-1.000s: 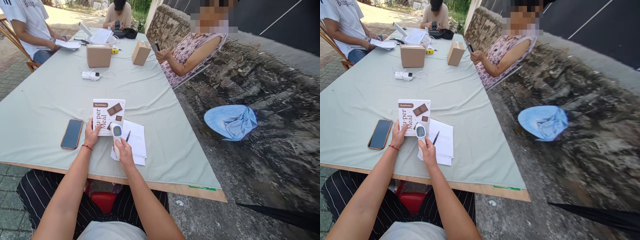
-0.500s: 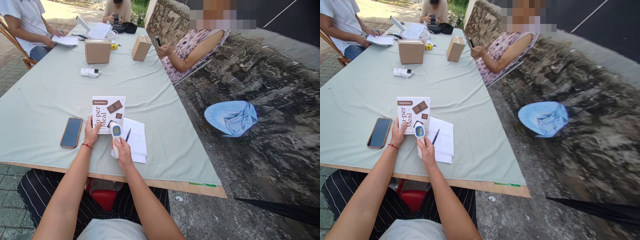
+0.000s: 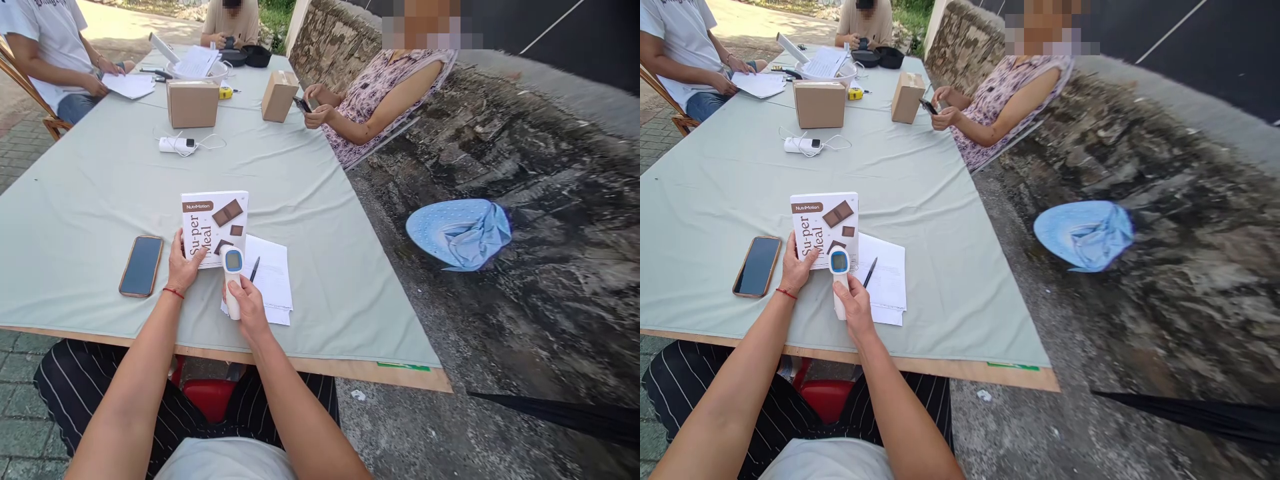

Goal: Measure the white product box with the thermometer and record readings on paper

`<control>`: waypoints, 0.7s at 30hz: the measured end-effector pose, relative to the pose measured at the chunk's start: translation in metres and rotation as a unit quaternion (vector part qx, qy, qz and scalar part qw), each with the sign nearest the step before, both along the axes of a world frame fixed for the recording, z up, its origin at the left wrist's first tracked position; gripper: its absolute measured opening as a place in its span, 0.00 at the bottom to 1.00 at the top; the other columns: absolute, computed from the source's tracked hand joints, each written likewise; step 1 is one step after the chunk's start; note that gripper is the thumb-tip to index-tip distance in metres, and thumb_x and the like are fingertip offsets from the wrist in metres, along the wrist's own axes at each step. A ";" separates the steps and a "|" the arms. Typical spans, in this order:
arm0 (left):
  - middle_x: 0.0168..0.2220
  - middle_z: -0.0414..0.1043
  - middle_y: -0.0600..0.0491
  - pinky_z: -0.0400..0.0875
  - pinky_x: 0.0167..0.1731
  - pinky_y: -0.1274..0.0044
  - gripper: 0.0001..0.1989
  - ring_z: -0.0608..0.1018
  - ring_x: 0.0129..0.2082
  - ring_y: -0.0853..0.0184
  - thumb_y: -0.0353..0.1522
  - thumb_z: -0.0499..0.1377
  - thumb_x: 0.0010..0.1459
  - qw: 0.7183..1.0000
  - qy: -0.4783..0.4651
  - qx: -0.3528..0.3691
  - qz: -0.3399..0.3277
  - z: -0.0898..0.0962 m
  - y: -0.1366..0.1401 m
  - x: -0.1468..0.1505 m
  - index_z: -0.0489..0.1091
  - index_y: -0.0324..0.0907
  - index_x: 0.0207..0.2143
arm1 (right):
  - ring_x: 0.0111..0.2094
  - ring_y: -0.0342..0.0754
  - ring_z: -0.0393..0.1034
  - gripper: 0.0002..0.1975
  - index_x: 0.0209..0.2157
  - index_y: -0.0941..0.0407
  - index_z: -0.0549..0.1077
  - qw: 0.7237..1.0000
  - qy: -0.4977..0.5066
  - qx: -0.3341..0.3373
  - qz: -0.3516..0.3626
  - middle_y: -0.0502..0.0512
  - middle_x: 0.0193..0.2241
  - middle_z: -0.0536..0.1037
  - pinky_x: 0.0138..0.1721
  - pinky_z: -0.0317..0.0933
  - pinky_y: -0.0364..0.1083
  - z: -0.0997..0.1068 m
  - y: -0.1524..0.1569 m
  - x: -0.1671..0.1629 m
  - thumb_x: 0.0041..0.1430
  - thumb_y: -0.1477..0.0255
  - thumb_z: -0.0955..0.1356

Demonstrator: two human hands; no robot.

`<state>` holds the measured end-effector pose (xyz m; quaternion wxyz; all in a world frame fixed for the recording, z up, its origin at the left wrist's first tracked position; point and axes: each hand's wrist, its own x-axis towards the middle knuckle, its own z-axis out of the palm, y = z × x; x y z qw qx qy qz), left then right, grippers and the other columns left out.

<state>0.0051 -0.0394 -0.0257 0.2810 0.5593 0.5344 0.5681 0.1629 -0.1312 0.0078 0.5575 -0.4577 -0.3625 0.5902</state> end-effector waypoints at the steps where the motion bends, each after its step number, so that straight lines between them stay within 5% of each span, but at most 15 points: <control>1: 0.53 0.70 0.42 0.70 0.53 0.64 0.44 0.75 0.51 0.56 0.51 0.64 0.52 1.000 -0.001 0.005 0.003 0.001 -0.001 0.001 0.54 0.41 0.63 | 0.25 0.43 0.60 0.22 0.35 0.56 0.72 1.000 0.008 -0.004 -0.003 0.47 0.22 0.69 0.27 0.57 0.44 0.002 -0.002 0.002 0.48 0.53 0.72; 10: 0.58 0.59 0.38 0.65 0.58 0.63 0.51 0.71 0.56 0.57 0.46 0.64 0.55 0.994 0.010 0.061 0.091 0.002 0.003 -0.001 0.34 0.42 0.68 | 0.27 0.44 0.64 0.21 0.35 0.55 0.71 0.998 0.043 -0.035 -0.044 0.49 0.26 0.73 0.30 0.61 0.45 0.020 -0.012 0.027 0.43 0.56 0.74; 21: 0.62 0.47 0.34 0.50 0.66 0.57 0.49 0.55 0.66 0.48 0.34 0.66 0.51 0.983 0.118 0.052 0.127 -0.004 0.011 0.000 0.40 0.37 0.67 | 0.32 0.47 0.69 0.21 0.37 0.55 0.72 0.997 0.024 -0.015 -0.066 0.52 0.30 0.76 0.32 0.64 0.46 0.022 -0.018 0.036 0.44 0.56 0.73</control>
